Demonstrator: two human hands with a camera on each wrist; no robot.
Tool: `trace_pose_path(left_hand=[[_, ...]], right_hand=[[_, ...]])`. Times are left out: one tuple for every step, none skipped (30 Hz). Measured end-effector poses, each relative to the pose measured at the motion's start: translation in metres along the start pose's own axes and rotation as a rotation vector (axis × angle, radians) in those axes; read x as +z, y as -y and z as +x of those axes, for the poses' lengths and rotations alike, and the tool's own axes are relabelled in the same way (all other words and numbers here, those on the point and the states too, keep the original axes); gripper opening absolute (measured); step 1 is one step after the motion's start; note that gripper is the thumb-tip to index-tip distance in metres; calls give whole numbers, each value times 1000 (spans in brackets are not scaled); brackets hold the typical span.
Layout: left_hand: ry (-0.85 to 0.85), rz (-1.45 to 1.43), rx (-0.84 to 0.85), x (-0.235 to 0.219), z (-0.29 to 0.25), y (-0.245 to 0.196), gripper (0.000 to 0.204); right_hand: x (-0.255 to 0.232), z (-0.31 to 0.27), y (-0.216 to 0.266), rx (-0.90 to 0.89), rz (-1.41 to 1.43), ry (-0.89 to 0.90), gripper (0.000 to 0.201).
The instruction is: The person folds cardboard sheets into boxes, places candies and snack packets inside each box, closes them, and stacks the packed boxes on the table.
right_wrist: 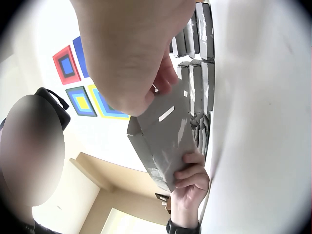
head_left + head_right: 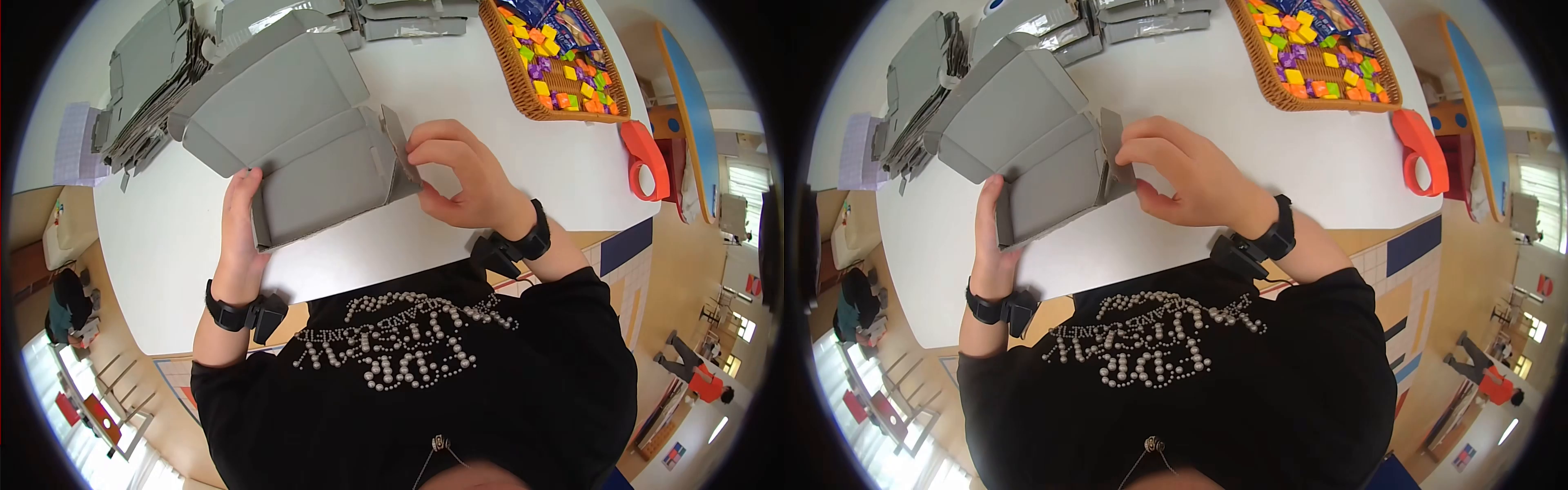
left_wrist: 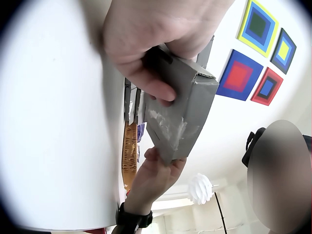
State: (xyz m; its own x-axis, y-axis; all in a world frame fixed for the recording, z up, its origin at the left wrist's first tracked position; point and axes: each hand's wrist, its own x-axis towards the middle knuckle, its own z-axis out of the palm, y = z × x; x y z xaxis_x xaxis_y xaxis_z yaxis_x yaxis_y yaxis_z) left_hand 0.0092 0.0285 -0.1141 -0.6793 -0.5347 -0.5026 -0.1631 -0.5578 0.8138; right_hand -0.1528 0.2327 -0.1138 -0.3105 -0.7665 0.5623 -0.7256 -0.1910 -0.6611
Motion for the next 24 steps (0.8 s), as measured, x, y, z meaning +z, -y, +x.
trace_pose_path(left_hand=[[-4,3,1,-1,0,0,27],[-9,22,-7,-1,0,1,27],[-15,40,-14,0,1,1,27],[-18,41,-14,2,0,1,27],[-39,66,-8,5,-2,0,27],[-61,91,-3,6,-3,0,26],[-68,92,-2,6,-2,0,26],[-21,114,11,4,-2,0,25],[24,136,24,3,-2,-1,25],[12,136,25,2,-2,-1,25],[16,143,15,2,-2,-2,24],[21,149,4,3,-1,-3,23],[13,147,3,3,-1,-3,23],[-3,170,-1,4,-2,-3,23],[-20,193,-5,3,-2,-4,22],[-29,192,-6,1,0,-3,22],[14,184,15,-1,2,-1,22],[57,175,35,-2,3,0,22],[46,174,34,-2,3,0,22],[59,194,44,-1,2,-2,23],[73,214,53,-1,1,-3,23],[61,211,53,0,0,-4,23],[98,205,65,1,-1,-6,23],[136,198,77,1,-1,-6,22]], right_hand=[[1,2,0,-77,-28,-27,41],[1,3,1,-78,-24,-28,41],[1,3,1,-91,-29,-44,42],[1,3,1,-104,-34,-60,42],[1,2,1,-105,-30,-61,42],[1,1,1,-103,-41,-63,42],[1,1,0,-102,-50,-63,41],[0,0,0,-105,-41,-62,41],[-1,0,1,-101,-52,-47,42],[-1,1,1,-98,-64,-31,43],[0,2,2,-101,-55,-27,43],[1,3,3,-91,-45,-21,45],[1,4,3,-79,-35,-16,48],[0,5,4,-81,-27,-13,48],[-1,6,4,-82,-36,63,50],[-3,7,4,-86,-45,140,51],[-2,8,5,-89,-37,143,51],[-2,9,6,-91,-42,189,50],[-2,9,6,-94,-46,234,49],[-2,10,7,-98,-37,239,49],[-3,10,7,-73,-15,269,48],[-3,10,8,-47,6,299,47],[-2,10,8,-51,13,305,47],[-2,10,8,-53,19,365,48]])
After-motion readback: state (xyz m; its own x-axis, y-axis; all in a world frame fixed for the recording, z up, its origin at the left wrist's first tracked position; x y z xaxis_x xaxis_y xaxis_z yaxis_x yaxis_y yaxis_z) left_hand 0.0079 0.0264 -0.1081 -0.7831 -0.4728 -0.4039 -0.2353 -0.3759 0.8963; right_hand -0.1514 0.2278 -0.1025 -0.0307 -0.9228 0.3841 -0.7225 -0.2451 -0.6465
